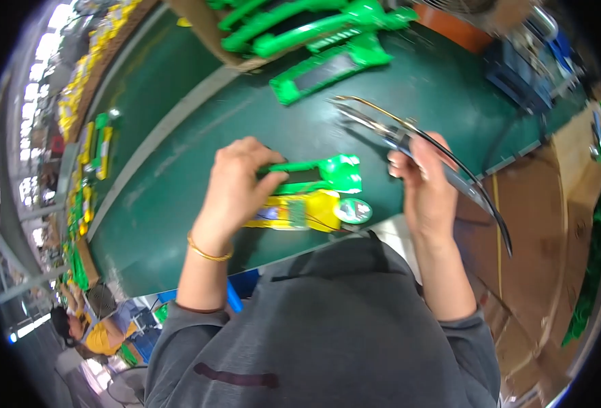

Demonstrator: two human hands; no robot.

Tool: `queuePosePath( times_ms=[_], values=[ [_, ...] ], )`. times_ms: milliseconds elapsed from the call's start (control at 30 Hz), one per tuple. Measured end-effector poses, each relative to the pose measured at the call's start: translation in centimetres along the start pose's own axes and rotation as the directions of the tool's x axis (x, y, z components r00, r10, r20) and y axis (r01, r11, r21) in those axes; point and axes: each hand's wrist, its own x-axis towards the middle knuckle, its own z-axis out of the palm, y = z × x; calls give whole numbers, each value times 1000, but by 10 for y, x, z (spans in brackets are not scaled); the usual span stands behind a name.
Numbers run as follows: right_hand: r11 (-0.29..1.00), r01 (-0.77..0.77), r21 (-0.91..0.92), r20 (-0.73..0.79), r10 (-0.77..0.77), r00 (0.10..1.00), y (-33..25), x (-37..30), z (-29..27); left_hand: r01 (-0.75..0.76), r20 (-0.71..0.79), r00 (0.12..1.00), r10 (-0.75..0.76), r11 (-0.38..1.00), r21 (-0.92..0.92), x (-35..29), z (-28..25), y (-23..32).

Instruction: Assembling electronic components and soldering wires into plastic flashlight casings on a production line.

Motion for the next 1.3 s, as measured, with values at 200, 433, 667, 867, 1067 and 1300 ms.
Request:
queuePosePath(
  times_ms=[200, 433, 667, 867, 1067, 1300],
  values=[
    [998, 50, -35, -2, -50, 999, -5, 9, -2, -28, -285, 956, 75, 986, 165, -41, -28, 15],
    [997, 53, -51, 9, -52, 999, 0, 10, 5, 134, -443, 888, -126, 991, -15, -58, -10, 9],
    [997, 75, -34, 15, -75, 997, -2, 6, 5, 23, -356, 933, -48, 997, -72, -38, -16, -1],
    [991, 75, -113, -42, -80, 996, -5, 6, 6, -115, -220, 959, 178, 956, 271, -43, -22, 23],
    [995, 68, -73, -13, -69, 998, 2, 14, 2, -61, -92, 993, 68, 995, 80, -57, -3, 31],
    [999, 46, -21, 51, -45, 998, 7, 16, 4, -40, -86, 995, 55, 986, 164, -57, -4, 16]
  ],
)
